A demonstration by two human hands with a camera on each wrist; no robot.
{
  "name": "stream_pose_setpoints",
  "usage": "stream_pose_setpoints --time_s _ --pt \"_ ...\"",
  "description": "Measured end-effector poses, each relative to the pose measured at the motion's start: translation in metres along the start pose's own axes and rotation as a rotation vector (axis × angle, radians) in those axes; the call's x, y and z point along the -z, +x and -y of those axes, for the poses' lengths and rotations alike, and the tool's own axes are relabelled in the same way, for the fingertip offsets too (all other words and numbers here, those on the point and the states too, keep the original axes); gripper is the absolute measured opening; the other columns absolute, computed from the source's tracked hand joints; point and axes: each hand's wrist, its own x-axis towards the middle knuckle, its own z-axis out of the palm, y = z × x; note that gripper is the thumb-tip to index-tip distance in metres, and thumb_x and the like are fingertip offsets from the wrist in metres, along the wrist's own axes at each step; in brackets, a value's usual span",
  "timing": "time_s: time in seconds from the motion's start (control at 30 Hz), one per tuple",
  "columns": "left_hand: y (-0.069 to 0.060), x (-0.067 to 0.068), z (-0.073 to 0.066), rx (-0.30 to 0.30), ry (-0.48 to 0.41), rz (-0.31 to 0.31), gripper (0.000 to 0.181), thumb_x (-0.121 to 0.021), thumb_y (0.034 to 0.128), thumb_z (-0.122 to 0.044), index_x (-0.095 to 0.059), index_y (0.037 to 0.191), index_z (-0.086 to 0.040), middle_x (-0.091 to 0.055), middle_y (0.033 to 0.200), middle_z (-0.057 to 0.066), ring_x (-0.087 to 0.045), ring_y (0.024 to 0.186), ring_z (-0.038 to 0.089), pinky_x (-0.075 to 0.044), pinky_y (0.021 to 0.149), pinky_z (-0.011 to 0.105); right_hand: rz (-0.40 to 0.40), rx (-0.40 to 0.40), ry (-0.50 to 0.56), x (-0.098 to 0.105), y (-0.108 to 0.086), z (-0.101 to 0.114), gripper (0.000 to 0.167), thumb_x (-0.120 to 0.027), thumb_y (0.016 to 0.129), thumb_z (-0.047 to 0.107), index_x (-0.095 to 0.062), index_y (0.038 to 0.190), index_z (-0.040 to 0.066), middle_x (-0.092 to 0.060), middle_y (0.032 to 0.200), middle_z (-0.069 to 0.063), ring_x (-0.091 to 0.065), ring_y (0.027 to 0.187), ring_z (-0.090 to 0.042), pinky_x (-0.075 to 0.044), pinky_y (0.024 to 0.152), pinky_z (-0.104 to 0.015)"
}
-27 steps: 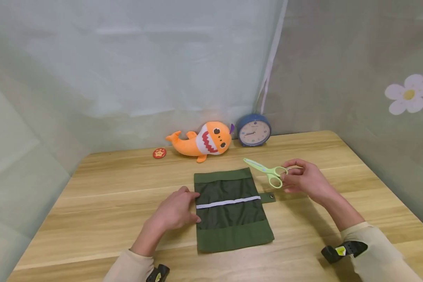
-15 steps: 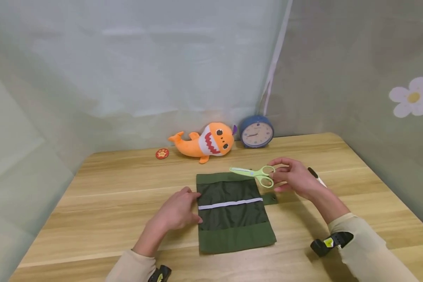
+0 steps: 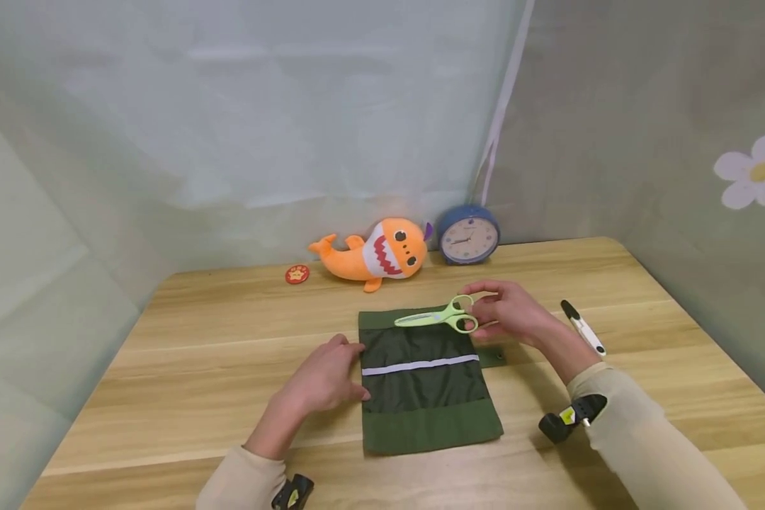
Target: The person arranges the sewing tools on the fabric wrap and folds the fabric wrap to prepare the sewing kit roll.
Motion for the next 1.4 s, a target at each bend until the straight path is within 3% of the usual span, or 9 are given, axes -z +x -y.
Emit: stream_pose_setpoints --time_s 0.47,0.63,0.83,1.07,1.4 --pt "0.001 -0.001 0.0 0.01 0.001 0.0 0.077 -0.096 0.0773 -0.024 -0.063 0.141 0.002 -0.063 0.125 0.015 -0.062 0.114 0.031 -0.05 0.109 0.049 0.053 -0.015 -0.02 -0.013 0.025 0.002 0.054 -0.058 0.103 0.002 -0.046 0.156 -0.001 -0.065 0.109 -0.009 -0.07 0.082 -0.015 -0.064 0.076 -0.032" --pt "0.0 0.0 -0.001 0.014 0.009 0.001 0.077 -0.096 0.0773 -0.024 -0.062 0.142 0.002 -0.062 0.125 0.015 -0.062 0.115 0.031 -0.05 0.109 0.049 0.07 -0.025 -0.009 -0.021 0.029 0.005 0.053 -0.058 0.103 0.002 -0.047 0.155 -0.001 -0.064 0.101 -0.006 -0.068 0.079 -0.014 -0.064 0.074 -0.03" --pt "-0.001 -0.001 -0.002 0.005 0.009 0.011 0.077 -0.096 0.0776 -0.023 -0.062 0.142 0.003 -0.062 0.123 0.014 -0.062 0.112 0.03 -0.05 0.108 0.048 0.047 -0.047 0.001 -0.03 0.033 0.003 0.049 -0.062 0.099 0.0 -0.053 0.147 -0.003 -0.061 0.079 -0.003 -0.065 0.071 -0.013 -0.063 0.067 -0.029" --pt "-0.001 -0.001 -0.001 0.007 0.023 0.003 0.077 -0.096 0.0773 -0.023 -0.062 0.142 0.004 -0.062 0.122 0.015 -0.062 0.112 0.031 -0.05 0.108 0.048 0.037 -0.061 -0.001 -0.037 0.043 0.004 0.035 -0.062 0.097 -0.001 -0.055 0.131 -0.002 -0.066 0.085 -0.004 -0.065 0.067 -0.012 -0.061 0.062 -0.026" --pt "0.0 -0.001 -0.002 0.023 0.023 0.022 0.077 -0.095 0.0784 -0.024 -0.061 0.143 0.002 -0.062 0.125 0.015 -0.062 0.113 0.031 -0.05 0.108 0.048 0.045 -0.082 -0.062 -0.049 0.057 0.01 0.033 -0.068 0.097 0.002 -0.064 0.13 0.001 -0.068 0.081 -0.003 -0.066 0.068 -0.014 -0.061 0.062 -0.028"
